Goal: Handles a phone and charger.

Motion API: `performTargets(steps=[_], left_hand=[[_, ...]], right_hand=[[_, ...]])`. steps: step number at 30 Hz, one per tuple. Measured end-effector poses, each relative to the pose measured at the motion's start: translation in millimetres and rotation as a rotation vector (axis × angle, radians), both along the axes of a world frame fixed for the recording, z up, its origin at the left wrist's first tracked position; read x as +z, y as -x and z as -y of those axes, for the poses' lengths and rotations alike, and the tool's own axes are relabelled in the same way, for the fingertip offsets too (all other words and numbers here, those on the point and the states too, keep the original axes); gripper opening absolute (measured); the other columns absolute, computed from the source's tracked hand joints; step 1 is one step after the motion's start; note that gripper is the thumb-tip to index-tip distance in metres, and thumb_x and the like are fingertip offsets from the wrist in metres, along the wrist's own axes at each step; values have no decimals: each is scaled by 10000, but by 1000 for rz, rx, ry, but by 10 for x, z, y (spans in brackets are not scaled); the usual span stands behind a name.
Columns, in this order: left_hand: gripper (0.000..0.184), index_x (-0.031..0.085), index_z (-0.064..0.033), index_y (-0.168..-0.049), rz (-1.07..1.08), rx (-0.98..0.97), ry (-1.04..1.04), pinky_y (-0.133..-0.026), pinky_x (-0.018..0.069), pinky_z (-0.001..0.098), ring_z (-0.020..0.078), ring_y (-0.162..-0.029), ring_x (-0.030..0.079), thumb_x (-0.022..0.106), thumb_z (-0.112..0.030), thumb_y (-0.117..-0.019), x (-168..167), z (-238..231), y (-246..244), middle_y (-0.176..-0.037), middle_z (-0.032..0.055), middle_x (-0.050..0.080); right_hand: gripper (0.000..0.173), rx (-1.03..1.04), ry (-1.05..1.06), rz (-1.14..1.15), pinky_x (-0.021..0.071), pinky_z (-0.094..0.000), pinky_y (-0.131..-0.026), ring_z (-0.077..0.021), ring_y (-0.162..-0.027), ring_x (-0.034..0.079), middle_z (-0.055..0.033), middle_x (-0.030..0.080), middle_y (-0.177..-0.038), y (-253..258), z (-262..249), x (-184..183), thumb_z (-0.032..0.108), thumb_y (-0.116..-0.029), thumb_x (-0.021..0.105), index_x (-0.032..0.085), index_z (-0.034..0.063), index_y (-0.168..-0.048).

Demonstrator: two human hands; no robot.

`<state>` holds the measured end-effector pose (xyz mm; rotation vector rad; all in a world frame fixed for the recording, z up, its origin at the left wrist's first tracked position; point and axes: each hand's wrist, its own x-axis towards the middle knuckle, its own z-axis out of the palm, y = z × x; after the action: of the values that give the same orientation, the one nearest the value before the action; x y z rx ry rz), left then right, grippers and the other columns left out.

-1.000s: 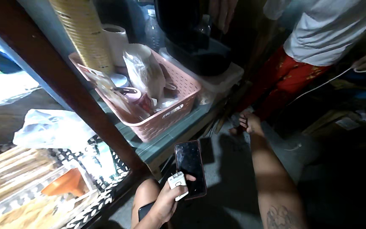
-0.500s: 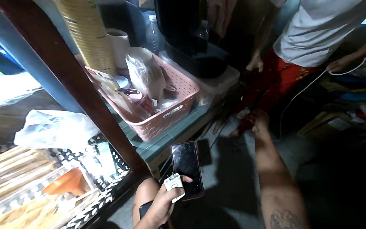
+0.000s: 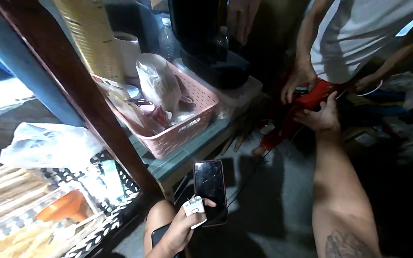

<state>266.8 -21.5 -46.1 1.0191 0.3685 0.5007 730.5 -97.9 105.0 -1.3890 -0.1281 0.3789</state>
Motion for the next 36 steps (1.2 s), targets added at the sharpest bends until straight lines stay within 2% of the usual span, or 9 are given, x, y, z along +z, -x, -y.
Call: performTargets(steps=[3,8,13,18,20,21,23,29,36], left_hand=[[280,756,-176,-1044,14,-28,5,-759,550,171,-2,-854,692,742,-191,-765,33,18,3,-1034,-40,770],[276,764,-182,-1050,41,-66,0,-779,553,179,9,-874,693,747,-207,-776,36,-5,52,-1045,-37,765],[260,795,-193,-1028,121,0,31,-758,569,182,26,-853,713,776,-237,-773,88,-23,98,-1035,-10,776],[301,790,-158,-1105,296,-30,125,-782,581,189,24,-869,716,777,-220,-810,27,-89,173,-1022,-15,773],[315,785,-135,-1123,365,-45,198,-793,593,222,53,-883,723,765,-195,-814,5,-94,228,-1004,6,770],[319,787,-130,-1117,387,-40,241,-796,599,244,72,-888,728,764,-186,-804,1,-87,253,-998,19,772],[325,788,-116,-1109,430,-21,327,-817,611,296,119,-912,738,770,-167,-788,-10,-71,284,-1010,53,771],[354,780,-92,-1118,467,-7,418,-815,614,320,147,-922,740,783,-167,-772,-13,-39,275,-1035,78,766],[355,785,-105,-1088,466,39,411,-843,605,325,148,-954,733,793,-174,-740,9,-23,195,-1062,77,762]], right_hand=[[959,157,-161,-108,530,-552,-1017,-394,-1338,537,-231,393,-1568,-113,-4,-149,825,-950,158,72,163,-1639],[1028,413,-491,-149,562,-540,-909,-316,-1108,651,-166,636,-1255,-117,-238,-252,881,-877,22,411,125,-1455],[509,439,-648,-120,586,-419,-729,-184,-842,654,-47,647,-920,131,-408,-155,564,-1056,241,577,182,-1084],[138,64,-645,-93,583,-320,-802,-118,-863,642,-6,599,-932,700,-413,-180,260,-1094,404,505,166,-1095],[218,15,-741,-219,573,-352,-944,-190,-1079,657,-92,617,-1145,1141,-350,-85,187,-1088,371,464,91,-1261],[305,89,-746,-243,514,-307,-1053,-155,-1253,598,-69,573,-1314,1451,-247,-25,208,-1114,279,387,112,-1383],[369,207,-850,-287,466,-291,-1116,-135,-1361,529,-47,538,-1420,1754,-92,-92,247,-1121,212,355,146,-1446],[317,210,-859,-118,536,-359,-1053,-180,-1254,623,-52,623,-1306,2078,-22,-38,241,-1111,236,467,141,-1303],[473,197,-895,17,584,-436,-971,-222,-1089,705,-71,714,-1133,2489,145,279,349,-1133,187,568,82,-1218]])
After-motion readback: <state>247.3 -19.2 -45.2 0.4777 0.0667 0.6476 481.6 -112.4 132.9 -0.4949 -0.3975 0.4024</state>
